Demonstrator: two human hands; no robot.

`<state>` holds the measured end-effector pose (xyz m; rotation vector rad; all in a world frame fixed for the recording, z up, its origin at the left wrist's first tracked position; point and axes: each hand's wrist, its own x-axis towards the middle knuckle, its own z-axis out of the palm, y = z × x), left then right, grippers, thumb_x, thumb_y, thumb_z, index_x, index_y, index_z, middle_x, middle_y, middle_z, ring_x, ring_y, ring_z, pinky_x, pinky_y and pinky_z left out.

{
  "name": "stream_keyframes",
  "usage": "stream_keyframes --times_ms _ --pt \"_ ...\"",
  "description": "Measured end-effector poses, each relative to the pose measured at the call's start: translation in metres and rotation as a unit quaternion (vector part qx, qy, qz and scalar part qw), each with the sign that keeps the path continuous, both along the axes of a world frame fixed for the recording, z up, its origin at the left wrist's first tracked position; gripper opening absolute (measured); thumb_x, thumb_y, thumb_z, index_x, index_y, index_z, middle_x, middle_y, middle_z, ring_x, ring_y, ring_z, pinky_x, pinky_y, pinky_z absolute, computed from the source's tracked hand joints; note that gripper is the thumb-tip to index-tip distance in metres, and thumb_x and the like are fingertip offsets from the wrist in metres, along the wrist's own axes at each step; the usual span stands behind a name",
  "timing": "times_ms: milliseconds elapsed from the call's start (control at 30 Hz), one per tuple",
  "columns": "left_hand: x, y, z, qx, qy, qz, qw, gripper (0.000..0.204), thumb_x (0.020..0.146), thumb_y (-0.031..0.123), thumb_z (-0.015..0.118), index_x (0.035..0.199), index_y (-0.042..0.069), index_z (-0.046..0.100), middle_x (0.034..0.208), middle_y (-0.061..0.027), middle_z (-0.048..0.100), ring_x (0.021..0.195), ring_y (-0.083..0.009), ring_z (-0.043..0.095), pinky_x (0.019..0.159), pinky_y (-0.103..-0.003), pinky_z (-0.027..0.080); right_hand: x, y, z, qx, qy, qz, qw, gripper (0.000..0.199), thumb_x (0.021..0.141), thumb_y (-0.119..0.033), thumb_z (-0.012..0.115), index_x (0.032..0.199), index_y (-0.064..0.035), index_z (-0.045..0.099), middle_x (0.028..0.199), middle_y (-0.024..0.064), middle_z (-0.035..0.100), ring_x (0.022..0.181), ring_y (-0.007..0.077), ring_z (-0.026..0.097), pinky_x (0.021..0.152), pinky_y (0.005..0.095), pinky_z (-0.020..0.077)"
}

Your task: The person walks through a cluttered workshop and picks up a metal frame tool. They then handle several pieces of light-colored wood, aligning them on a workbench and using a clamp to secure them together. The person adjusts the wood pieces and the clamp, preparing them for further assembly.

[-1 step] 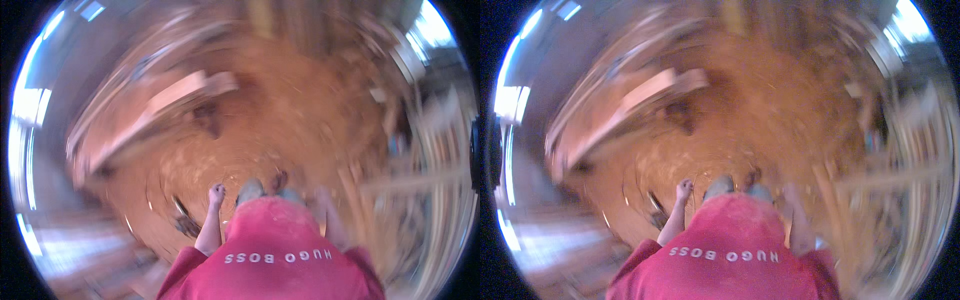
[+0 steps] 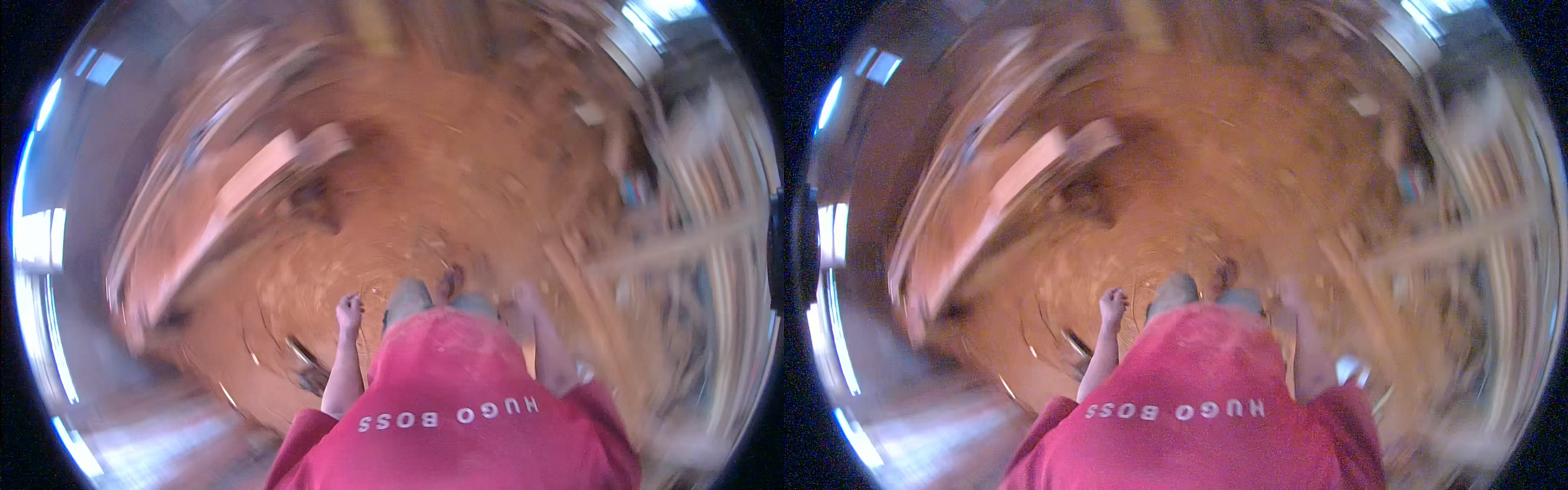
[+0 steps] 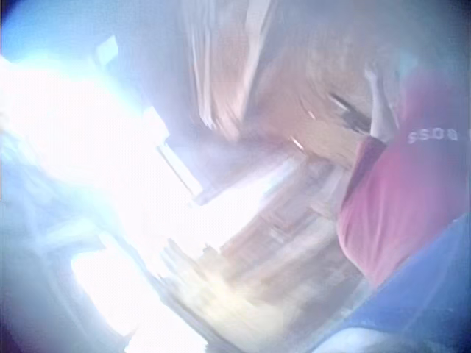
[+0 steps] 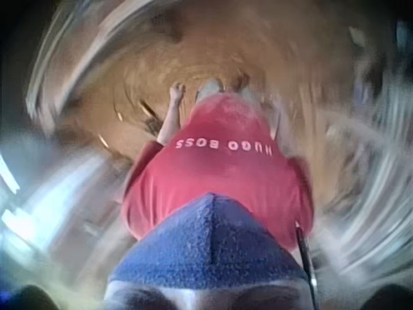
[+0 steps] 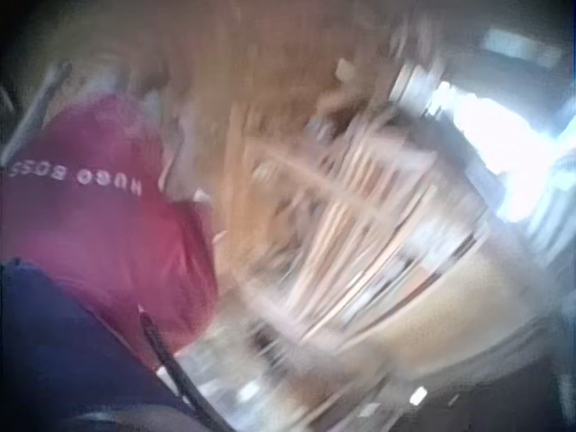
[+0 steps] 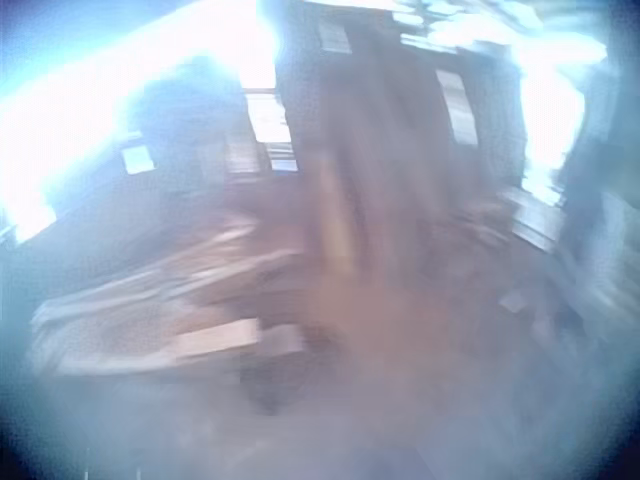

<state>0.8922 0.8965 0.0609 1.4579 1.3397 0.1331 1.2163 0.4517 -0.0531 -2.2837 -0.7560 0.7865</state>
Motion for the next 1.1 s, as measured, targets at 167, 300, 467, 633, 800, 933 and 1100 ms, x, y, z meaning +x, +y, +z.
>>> stream_keyframes --times_ms 167,300,467,633,800,933,1100 --pt "0.169 0.002 0.014 0.003 0.026 -0.266 0.964 0.026 0.09 0.018 0.06 0.108 0.0 0.065 0.088 -0.0101 0.066 0.071 -0.0164 0.064 0.06 -0.028 0.051 0.003 -0.051 0.075 0.038 -0.025 -0.318 0.947 0.01 0.071 -0.004 0.058 0.061 -0.0036 0.061 0.059 0.0181 0.057 0.053 0.025 0.051 0.053 0.0399 0.0416" --pt "0.264 0.026 -0.037 0.089 0.061 -0.579 0.808 0.033 0.088 0.025 0.063 0.108 0.0 0.066 0.093 -0.0143 0.07 0.081 -0.0227 0.067 0.072 -0.034 0.053 -0.039 -0.095 0.082 0.017 -0.021 -0.512 0.858 0.003 0.069 -0.004 0.062 0.066 -0.0026 0.064 0.067 0.0168 0.063 0.061 0.0258 0.06 0.059 0.0378 0.0463" --pt "0.424 0.043 -0.111 0.064 0.055 -0.692 0.717 0.037 0.086 0.031 0.066 0.108 0.001 0.067 0.095 -0.0157 0.071 0.085 -0.0256 0.068 0.075 -0.039 0.054 -0.101 -0.107 0.11 -0.097 0.062 -0.647 0.754 0.022 0.073 -0.021 0.07 0.073 -0.0013 0.061 0.074 0.0171 0.064 0.069 0.0302 0.062 0.063 0.0405 0.0479" --pt "0.604 -0.049 -0.086 -0.075 0.107 -0.658 0.742 0.025 0.089 0.027 0.062 0.099 0.005 0.064 0.077 -0.0086 0.066 0.063 -0.0178 0.064 0.05 -0.031 0.05 -0.089 -0.091 0.123 -0.121 0.117 -0.792 0.587 0.037 0.075 -0.035 0.074 0.074 -0.0011 0.058 0.083 0.0188 0.063 0.078 0.0348 0.063 0.069 0.0432 0.0498" --pt "0.747 -0.189 -0.032 -0.168 0.096 -0.625 0.756 0.011 0.092 0.02 0.056 0.088 0.011 0.055 0.063 -0.0007 0.052 0.049 -0.0092 0.05 0.038 -0.023 0.037 -0.062 -0.092 0.143 -0.114 0.04 -0.85 0.514 0.031 0.073 -0.031 0.076 0.076 -0.0043 0.061 0.085 0.0164 0.063 0.082 0.0331 0.064 0.073 0.0415 0.0513" --pt "0.839 -0.293 -0.033 -0.26 0.18 -0.67 0.672 0.009 0.092 0.019 0.057 0.091 0.011 0.051 0.062 -0.001 0.051 0.047 -0.0108 0.048 0.039 -0.022 0.036 -0.046 -0.115 0.171 -0.089 0.051 -0.866 0.49 0.023 0.073 -0.026 0.078 0.083 -0.009 0.066 0.084 0.0137 0.066 0.081 0.0293 0.066 0.073 0.0385 0.0524" --pt "0.863 -0.434 -0.062 -0.455 0.24 -0.645 0.565 0.008 0.091 0.021 0.058 0.088 0.013 0.058 0.066 -0.0019 0.056 0.055 -0.0167 0.055 0.042 -0.031 0.041 -0.063 -0.133 0.136 -0.059 -0.039 -0.927 0.369 0.027 0.081 -0.029 0.073 0.09 -0.0035 0.068 0.073 0.0143 0.066 0.059 0.0243 0.066 0.058 0.0368 0.0527"
